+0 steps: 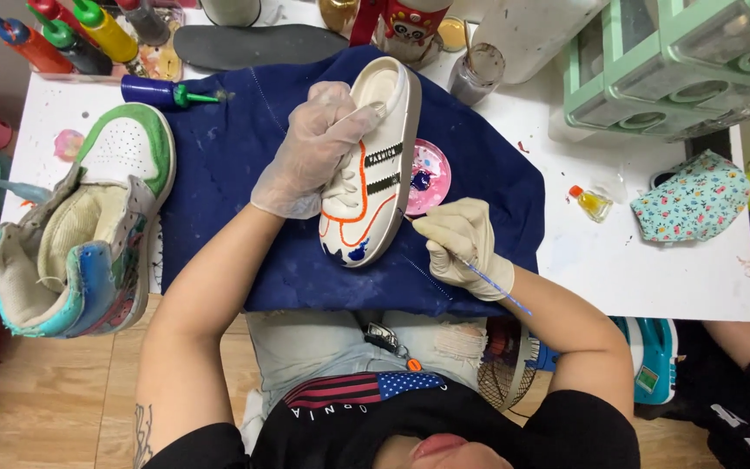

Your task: The person paints a white sneaker with a blue design using a small brush and a palette. They hold the shoe in their left hand and apply paint to the toe area, occasionally dipping the brush into the paint container.

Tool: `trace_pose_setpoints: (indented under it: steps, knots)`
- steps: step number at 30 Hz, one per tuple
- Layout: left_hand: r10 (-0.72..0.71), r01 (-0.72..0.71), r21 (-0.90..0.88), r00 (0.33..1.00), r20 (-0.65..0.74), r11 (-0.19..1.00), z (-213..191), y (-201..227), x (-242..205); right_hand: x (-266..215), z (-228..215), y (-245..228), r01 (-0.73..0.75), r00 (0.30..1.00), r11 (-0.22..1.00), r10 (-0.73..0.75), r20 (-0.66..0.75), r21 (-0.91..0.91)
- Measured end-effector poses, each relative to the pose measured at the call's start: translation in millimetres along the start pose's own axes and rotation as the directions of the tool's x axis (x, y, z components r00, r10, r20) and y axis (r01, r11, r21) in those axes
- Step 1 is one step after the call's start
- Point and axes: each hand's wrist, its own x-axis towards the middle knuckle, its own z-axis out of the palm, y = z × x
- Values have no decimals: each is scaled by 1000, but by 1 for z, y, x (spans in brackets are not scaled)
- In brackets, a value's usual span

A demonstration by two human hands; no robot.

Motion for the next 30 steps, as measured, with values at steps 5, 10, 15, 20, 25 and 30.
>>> trace_pose_setpoints:
  steps: [5, 10, 15, 20, 25, 30]
  knots:
    - [89, -96, -58, 989, -115, 994, 10, -5, -7, -13, -5, 1, 43, 999, 996, -45, -28, -73]
    - [580, -577, 64, 805, -127, 814, 8, -32, 1, -13, -14, 2, 38, 999, 991, -37, 10, -127]
    - [832, -825, 158, 554, 34, 543, 5, -27, 5, -13, -19, 0, 82, 997, 990, -80, 21, -118]
    - [858, -853, 167, 509, 63, 494, 5, -20, 5, -8, -21, -6, 102, 994, 983, -96, 49, -152]
    - [852, -850, 170, 517, 83, 499, 4, -21, 5, -6, -20, -6, 108, 994, 977, -101, 48, -182]
    - [884, -881, 155, 461, 73, 446, 5, -20, 7, -5, -19, -4, 129, 991, 975, -122, 50, -181]
